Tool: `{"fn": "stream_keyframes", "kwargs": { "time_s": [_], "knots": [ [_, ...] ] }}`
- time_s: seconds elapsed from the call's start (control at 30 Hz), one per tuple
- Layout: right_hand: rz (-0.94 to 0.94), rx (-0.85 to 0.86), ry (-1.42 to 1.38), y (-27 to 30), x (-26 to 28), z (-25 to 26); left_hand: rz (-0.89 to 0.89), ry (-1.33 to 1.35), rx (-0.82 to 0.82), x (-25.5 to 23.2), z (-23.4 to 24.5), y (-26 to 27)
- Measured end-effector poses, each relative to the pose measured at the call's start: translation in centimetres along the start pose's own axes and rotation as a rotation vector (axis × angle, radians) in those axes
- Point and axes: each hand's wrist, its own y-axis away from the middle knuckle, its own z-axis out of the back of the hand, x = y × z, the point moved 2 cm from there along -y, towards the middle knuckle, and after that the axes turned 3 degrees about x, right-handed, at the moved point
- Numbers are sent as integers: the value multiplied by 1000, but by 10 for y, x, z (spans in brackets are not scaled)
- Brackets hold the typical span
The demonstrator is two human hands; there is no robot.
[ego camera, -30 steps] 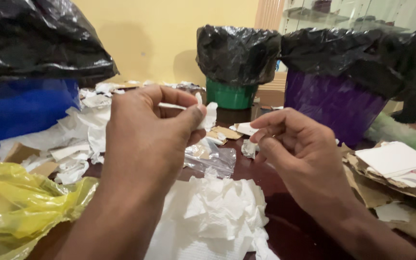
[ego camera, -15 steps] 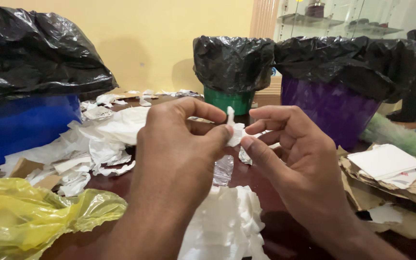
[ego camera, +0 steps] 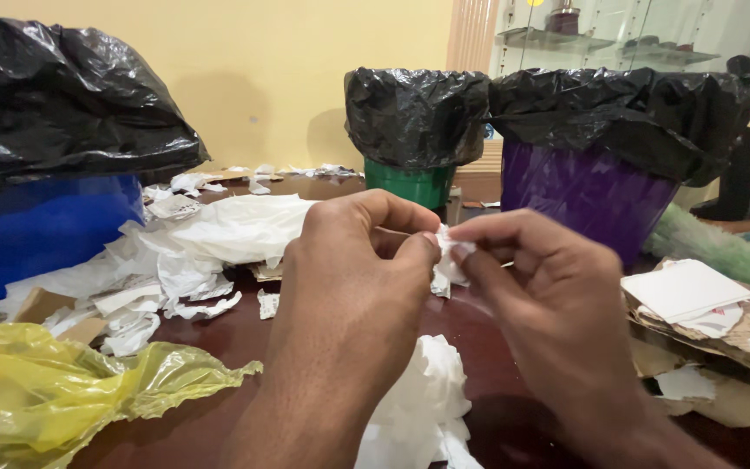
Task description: The person sorts paper and cardboard scraps on a table into separate bins. They tear paper into smaller pieces and place them into a blue bin, then gather cardboard pieces and place them into a purple bin.
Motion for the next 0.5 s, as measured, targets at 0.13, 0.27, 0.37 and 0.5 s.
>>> {"fn": "stream_keyframes", "kwargs": {
  "time_s": [0.13, 0.27, 0.37, 0.5],
  "knots": [
    [144, -31, 334, -6, 10, 26, -48, -52, -66, 11, 8, -7],
    [152, -91, 561, -16, 21, 68, -101, -103, -104, 20, 19, -17],
    [217, -145, 506, -34, 21, 91, -79, -65, -111, 24, 23, -21],
    [157, -141, 505, -40, 15, 108, -77, -60, -122, 28, 30, -24]
  ]
}}
